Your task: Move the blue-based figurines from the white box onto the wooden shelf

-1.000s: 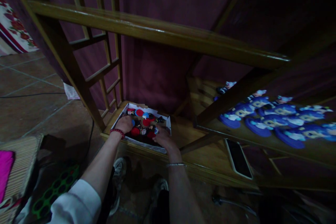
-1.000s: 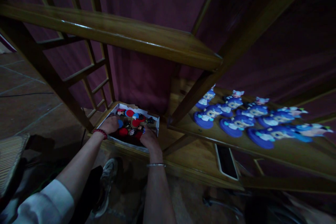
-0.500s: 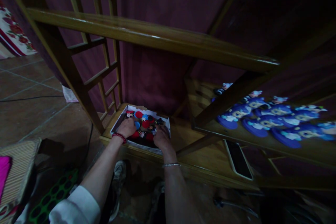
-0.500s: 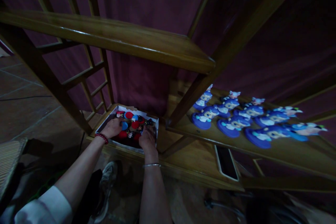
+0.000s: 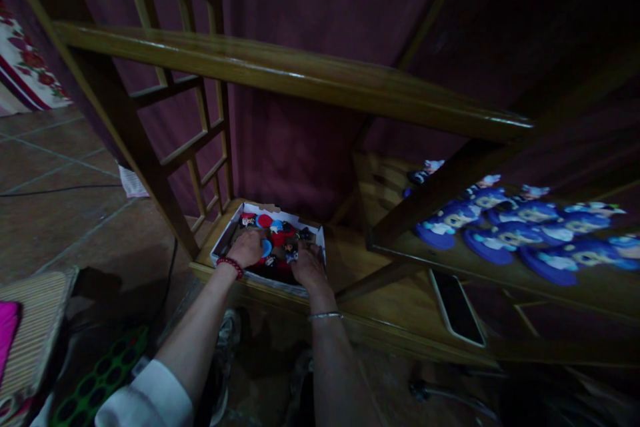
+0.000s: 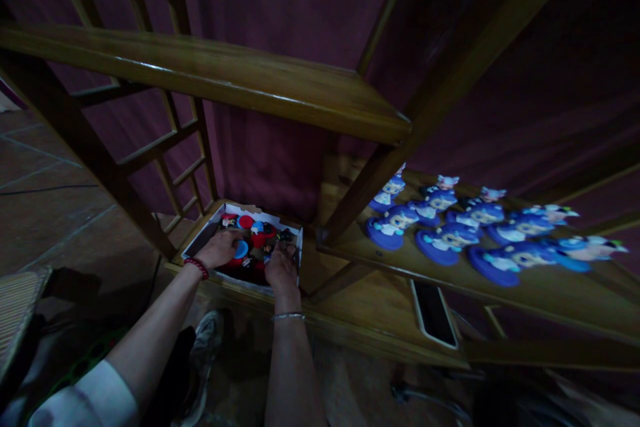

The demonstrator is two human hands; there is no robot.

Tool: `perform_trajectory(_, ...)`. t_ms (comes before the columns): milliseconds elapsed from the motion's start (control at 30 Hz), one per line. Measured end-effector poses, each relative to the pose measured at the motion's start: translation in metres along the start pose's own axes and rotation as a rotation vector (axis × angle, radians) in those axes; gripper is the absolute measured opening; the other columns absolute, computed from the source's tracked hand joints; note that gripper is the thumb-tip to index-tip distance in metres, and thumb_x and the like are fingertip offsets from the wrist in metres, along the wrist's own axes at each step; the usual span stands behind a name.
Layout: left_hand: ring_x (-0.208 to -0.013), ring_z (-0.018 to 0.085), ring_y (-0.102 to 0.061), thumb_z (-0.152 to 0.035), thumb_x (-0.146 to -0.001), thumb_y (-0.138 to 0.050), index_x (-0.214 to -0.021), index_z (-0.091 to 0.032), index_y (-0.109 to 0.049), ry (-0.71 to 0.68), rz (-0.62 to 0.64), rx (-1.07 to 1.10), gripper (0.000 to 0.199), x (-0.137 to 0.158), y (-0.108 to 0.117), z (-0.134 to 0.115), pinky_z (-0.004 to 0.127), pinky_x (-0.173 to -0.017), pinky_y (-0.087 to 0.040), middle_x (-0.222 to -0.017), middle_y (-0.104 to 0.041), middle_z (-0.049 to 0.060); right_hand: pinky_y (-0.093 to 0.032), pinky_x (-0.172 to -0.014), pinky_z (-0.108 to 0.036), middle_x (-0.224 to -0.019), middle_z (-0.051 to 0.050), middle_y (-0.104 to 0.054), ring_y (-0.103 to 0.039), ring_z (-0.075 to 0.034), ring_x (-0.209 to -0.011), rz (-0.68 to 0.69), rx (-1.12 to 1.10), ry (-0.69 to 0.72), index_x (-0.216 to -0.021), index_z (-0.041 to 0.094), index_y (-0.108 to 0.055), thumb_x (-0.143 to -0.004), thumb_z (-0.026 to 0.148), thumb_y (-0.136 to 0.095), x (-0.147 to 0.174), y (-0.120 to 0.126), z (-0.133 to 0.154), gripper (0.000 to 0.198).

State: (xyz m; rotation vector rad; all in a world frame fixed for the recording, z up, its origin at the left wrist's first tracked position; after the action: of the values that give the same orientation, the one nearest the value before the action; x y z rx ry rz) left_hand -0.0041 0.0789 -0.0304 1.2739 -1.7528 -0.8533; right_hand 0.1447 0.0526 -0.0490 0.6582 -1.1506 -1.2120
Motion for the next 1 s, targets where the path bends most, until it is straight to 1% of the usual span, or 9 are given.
perform_trajectory(100,-0.093,0.02,-0.057,-0.016,-0.073,-0.039,-0.092,-0.017,-0.062,-0.022,-0.035,0.008,0.03,-0.002,0.001,0.001,0.029,-0.083,-0.04,-0.096,-0.064,0.01,-0.035,-0.085,-0.029,-0.116,-0.016,-0.049,-0.046,-0.022,-0.108,-0.037,-0.031,-0.036,-0.11,0.013,-0.051,-0.075,0.02,-0.046,0.0,0.004,-0.002,0.036)
perform_trajectory(200,-0.088,0.019,-0.059,-0.015,-0.072,-0.039,-0.091,-0.017,-0.062,-0.042,-0.042,0.049,0.03,-0.003,0.002,0.0,0.029,-0.081,-0.041,-0.092,-0.065,0.01,-0.036,-0.082,-0.029,-0.108,-0.014,-0.054,-0.05,-0.021,-0.103,-0.022,-0.053,-0.036,-0.101,0.016,-0.056,-0.075,0.02,-0.046,0.0,0.005,-0.002,0.028)
perform_trajectory(367,-0.089,0.017,-0.058,-0.014,-0.072,-0.041,-0.092,-0.019,-0.063,-0.037,-0.051,0.165,0.029,-0.001,0.006,-0.002,0.025,-0.08,-0.041,-0.091,-0.065,0.007,-0.037,-0.081,-0.029,-0.105,-0.012,-0.057,-0.05,-0.021,-0.103,-0.04,-0.064,0.009,-0.098,0.017,-0.056,-0.074,0.021,-0.048,0.005,0.01,0.001,0.026)
perform_trajectory(467,-0.083,0.016,-0.06,-0.013,-0.072,-0.041,-0.092,-0.019,-0.062,-0.065,-0.059,0.212,0.03,-0.002,0.005,-0.004,0.025,-0.077,-0.043,-0.087,-0.066,0.006,-0.036,-0.082,-0.028,-0.106,-0.012,-0.058,-0.05,-0.02,-0.103,-0.066,-0.064,0.023,-0.099,0.016,-0.055,-0.076,0.021,-0.045,0.008,0.015,0.002,0.025)
perform_trajectory(600,-0.076,0.014,-0.06,-0.011,-0.071,-0.04,-0.089,-0.019,-0.063,-0.07,-0.062,0.286,0.031,-0.006,0.0,-0.001,0.023,-0.072,-0.045,-0.082,-0.066,0.004,-0.037,-0.08,-0.028,-0.104,-0.011,-0.06,-0.054,-0.019,-0.098,-0.042,-0.095,0.019,-0.101,0.016,-0.052,-0.076,0.019,-0.044,0.009,0.017,0.002,0.026)
perform_trajectory(667,-0.073,0.013,-0.059,-0.011,-0.07,-0.04,-0.089,-0.018,-0.063,-0.036,-0.057,0.363,0.031,-0.008,-0.003,0.002,0.022,-0.068,-0.046,-0.082,-0.065,0.004,-0.038,-0.078,-0.028,-0.099,-0.009,-0.062,-0.055,-0.018,-0.096,-0.034,-0.132,0.025,-0.1,0.017,-0.05,-0.078,0.021,-0.042,0.01,0.018,0.002,0.024)
perform_trajectory(767,-0.067,0.012,-0.059,-0.011,-0.07,-0.04,-0.095,-0.016,-0.061,0.032,-0.058,0.553,0.034,-0.009,-0.006,0.005,0.02,-0.058,-0.047,-0.08,-0.064,0.005,-0.039,-0.075,-0.026,-0.091,-0.006,-0.063,-0.058,-0.016,-0.088,-0.039,-0.209,0.026,-0.101,0.018,-0.048,-0.08,0.023,-0.04,0.01,0.02,0.001,0.023)
perform_trajectory(933,-0.05,0.009,-0.052,-0.009,-0.07,-0.037,-0.095,-0.012,-0.06,0.094,-0.048,0.832,0.034,-0.01,-0.014,0.001,0.018,-0.045,-0.044,-0.067,-0.06,0.003,-0.042,-0.068,-0.023,-0.089,-0.004,-0.063,-0.061,-0.013,-0.077,-0.084,-0.337,0.06,-0.104,0.02,-0.045,-0.081,0.024,-0.039,0.004,0.018,-0.002,0.024)
perform_trajectory(1000,-0.048,0.008,-0.05,-0.008,-0.069,-0.036,-0.094,-0.011,-0.06,0.128,-0.052,0.909,0.034,-0.01,-0.018,0.0,0.017,-0.042,-0.042,-0.067,-0.06,0.003,-0.043,-0.065,-0.022,-0.09,-0.003,-0.063,-0.061,-0.012,-0.074,-0.091,-0.39,0.068,-0.106,0.021,-0.044,-0.082,0.023,-0.038,0.001,0.015,-0.003,0.025)
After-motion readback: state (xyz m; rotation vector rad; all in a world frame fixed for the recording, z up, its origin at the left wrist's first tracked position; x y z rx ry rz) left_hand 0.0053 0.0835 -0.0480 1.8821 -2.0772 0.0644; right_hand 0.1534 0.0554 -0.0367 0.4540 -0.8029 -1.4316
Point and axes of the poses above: each hand's wrist, its own x-axis away from the middle knuckle, its own y-axis out of the back of the hand, z = x × y, the point moved 8 cm from there along -x, towards the middle knuckle
